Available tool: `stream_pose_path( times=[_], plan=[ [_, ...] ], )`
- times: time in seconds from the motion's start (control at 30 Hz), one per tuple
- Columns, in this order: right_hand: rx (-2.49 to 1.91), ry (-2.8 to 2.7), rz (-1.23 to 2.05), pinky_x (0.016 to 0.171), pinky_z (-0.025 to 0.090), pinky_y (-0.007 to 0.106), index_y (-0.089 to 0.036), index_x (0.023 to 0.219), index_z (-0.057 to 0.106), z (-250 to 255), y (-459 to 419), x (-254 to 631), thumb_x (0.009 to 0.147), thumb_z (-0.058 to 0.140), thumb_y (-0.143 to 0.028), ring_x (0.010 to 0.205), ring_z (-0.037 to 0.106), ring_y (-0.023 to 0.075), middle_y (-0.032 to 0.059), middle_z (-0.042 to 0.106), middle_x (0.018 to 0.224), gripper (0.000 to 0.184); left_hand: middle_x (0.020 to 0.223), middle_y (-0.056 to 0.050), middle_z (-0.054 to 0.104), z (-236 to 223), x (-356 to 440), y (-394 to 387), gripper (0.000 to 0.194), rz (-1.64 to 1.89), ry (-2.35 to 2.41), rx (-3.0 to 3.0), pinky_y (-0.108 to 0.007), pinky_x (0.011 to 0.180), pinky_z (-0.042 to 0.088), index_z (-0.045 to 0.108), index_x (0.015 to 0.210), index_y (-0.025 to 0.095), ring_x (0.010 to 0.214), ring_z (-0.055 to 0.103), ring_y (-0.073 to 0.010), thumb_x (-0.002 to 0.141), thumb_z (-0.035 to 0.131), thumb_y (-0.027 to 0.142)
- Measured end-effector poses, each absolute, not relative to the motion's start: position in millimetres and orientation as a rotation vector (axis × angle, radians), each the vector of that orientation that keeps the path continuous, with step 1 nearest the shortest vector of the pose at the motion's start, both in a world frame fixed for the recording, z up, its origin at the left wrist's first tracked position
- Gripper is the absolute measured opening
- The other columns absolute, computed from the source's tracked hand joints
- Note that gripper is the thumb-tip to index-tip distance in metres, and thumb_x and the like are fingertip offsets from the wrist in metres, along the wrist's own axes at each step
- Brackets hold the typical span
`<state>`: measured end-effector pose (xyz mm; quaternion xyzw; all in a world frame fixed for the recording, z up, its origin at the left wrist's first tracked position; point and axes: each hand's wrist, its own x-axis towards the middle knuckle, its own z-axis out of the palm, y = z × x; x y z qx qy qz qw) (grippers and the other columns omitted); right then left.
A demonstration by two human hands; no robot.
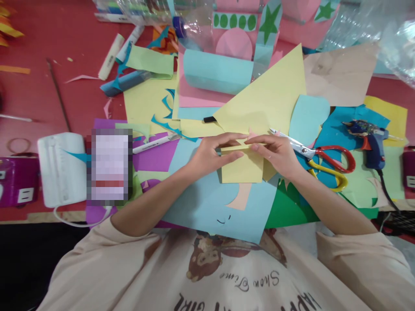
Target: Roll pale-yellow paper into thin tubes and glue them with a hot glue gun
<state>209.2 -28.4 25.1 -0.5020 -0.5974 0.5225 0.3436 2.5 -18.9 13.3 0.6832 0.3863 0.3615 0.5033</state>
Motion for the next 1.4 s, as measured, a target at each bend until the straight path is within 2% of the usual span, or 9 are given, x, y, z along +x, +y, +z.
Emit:
stream_pose_path(
  times=[0.2,0.3,0.4,0.5,0.67,1.0,1.23,1.4],
  plan=[
    [-1.301,-1.607,1.258,0.05,0.044,0.023,-0.022,0.091,0.076,23.2,-30.6,208.2,0.08,0.068,-0.04,0.057,0.053,0.0093,0.0022,0.073,0.079,0.023,0.095,-0.005,0.075,13.7,3.9,-19.1,0.033,0.892,1.033,1.619,-0.021,0.075,0.057,0.07,0.093,0.019,0.086,0.071,-0.0146,0.079,0.067,0.048],
    [-1.284,-1.656,1.211,0.053,0.048,0.024,-0.023,0.093,0.075,22.7,-30.5,208.4,0.08,0.068,-0.04,0.061,0.058,0.0111,0.0032,0.075,0.085,0.023,0.09,-0.005,0.075,14.3,4.9,-19.2,0.035,0.894,1.077,1.664,-0.021,0.07,0.055,0.071,0.09,0.018,0.082,0.07,-0.0148,0.078,0.066,0.051],
    [-1.237,-1.714,1.16,0.063,0.053,0.027,-0.022,0.093,0.074,23.8,-30.4,208.4,0.08,0.068,-0.038,0.075,0.066,0.0147,0.0045,0.075,0.092,0.022,0.088,-0.005,0.076,15.4,4.8,-19.3,0.037,0.888,1.094,1.701,-0.021,0.068,0.054,0.072,0.088,0.019,0.08,0.069,-0.0144,0.079,0.064,0.053],
    [-1.238,-1.762,1.111,0.068,0.055,0.028,-0.022,0.09,0.074,25.8,-30.6,208.0,0.081,0.067,-0.036,0.079,0.068,0.0159,0.0041,0.075,0.091,0.018,0.088,-0.005,0.076,15.0,4.7,-19.7,0.037,0.868,1.091,1.718,-0.021,0.068,0.053,0.073,0.089,0.019,0.08,0.069,-0.0144,0.081,0.063,0.053],
    [-1.221,-1.812,1.062,0.066,0.054,0.028,-0.022,0.086,0.072,27.0,-30.6,207.4,0.083,0.065,-0.031,0.074,0.067,0.0146,0.0028,0.075,0.086,0.013,0.09,-0.004,0.075,11.7,5.6,-21.6,0.033,0.836,1.061,1.749,-0.022,0.075,0.055,0.071,0.092,0.019,0.083,0.07,-0.0146,0.081,0.064,0.049],
    [-1.2,-1.851,1.029,0.069,0.054,0.029,-0.022,0.089,0.071,22.5,-31.5,206.6,0.084,0.063,-0.032,0.078,0.067,0.0153,0.0037,0.074,0.087,0.013,0.084,-0.003,0.075,11.9,6.6,-23.7,0.023,0.901,1.081,1.783,-0.018,0.07,0.053,0.071,0.087,0.019,0.077,0.069,-0.012,0.084,0.064,0.04],
    [-1.252,-1.823,1.032,0.066,0.054,0.029,-0.021,0.085,0.071,24.3,-31.9,206.2,0.084,0.062,-0.031,0.074,0.066,0.0152,0.003,0.074,0.083,0.013,0.089,-0.004,0.076,15.8,6.4,-22.2,0.032,0.879,1.013,1.735,-0.02,0.071,0.056,0.071,0.091,0.018,0.079,0.07,-0.0128,0.085,0.059,0.047],
    [-1.226,-1.794,1.067,0.067,0.054,0.029,-0.021,0.085,0.071,25.5,-31.7,206.1,0.084,0.062,-0.03,0.074,0.067,0.0151,0.0032,0.073,0.083,0.012,0.089,-0.003,0.076,14.9,5.8,-21.9,0.022,0.915,1.03,1.766,-0.018,0.069,0.055,0.073,0.09,0.019,0.08,0.071,-0.0121,0.085,0.063,0.038]
  ],
)
